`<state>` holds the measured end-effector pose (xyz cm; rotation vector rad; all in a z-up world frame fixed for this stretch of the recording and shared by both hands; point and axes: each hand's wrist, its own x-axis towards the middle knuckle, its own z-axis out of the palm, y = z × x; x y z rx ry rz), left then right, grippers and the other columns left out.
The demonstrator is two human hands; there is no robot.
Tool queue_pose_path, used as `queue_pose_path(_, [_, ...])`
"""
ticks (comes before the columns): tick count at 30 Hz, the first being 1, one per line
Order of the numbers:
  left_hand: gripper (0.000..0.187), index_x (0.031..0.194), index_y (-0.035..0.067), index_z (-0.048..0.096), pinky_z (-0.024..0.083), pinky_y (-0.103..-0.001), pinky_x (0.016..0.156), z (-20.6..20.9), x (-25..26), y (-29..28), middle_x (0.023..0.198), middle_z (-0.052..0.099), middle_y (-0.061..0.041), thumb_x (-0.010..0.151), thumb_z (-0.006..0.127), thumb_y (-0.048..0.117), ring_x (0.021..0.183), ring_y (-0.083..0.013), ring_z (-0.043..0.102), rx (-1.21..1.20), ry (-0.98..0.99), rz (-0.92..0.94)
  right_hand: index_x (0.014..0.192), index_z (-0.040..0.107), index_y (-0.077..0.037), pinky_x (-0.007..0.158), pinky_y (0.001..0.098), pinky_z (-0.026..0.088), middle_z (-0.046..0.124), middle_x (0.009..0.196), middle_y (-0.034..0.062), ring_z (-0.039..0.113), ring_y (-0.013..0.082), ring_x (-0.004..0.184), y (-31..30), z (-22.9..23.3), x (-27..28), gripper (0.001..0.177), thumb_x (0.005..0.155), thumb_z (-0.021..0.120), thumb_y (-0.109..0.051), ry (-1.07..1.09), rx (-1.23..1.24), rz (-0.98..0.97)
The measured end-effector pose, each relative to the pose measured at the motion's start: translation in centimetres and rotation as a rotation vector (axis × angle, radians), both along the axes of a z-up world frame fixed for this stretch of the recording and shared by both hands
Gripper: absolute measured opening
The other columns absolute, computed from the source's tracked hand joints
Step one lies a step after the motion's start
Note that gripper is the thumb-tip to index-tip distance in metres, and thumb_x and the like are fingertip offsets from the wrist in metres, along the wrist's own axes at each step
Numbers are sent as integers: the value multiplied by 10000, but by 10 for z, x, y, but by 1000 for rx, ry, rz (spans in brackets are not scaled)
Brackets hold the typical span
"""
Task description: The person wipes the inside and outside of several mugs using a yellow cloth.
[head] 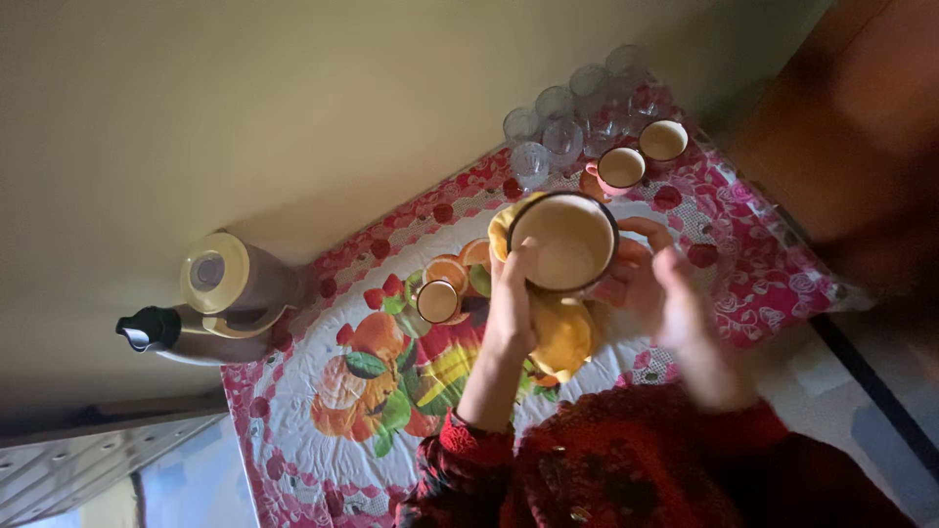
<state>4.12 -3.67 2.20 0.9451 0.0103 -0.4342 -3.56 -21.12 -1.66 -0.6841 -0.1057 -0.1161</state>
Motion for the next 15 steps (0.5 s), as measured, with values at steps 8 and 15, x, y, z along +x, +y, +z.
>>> queue_pose_path(8, [712, 1575, 127, 239, 425, -384, 1058, -10, -41, -12, 1433, 525, -124, 976, 593, 280, 1254, -223, 515, 227, -120, 93, 1391, 440, -59, 1063, 344, 441, 536, 1290, 99, 520, 189, 1217, 27, -26, 5, 542, 924, 668, -209, 210, -581, -575])
queue_pose_path(15, [651, 1559, -47, 401, 441, -430, 1133, -15, 5, 19, 1480, 520, -228, 1096, 507, 399, 1334, -302, 529, -93, -241, -364, 1242, 491, -127, 1131, 457, 436, 433, 1419, 321, 506, 424, 1306, 20, 9, -1, 445, 835, 662, -73, -609, -1207, -722])
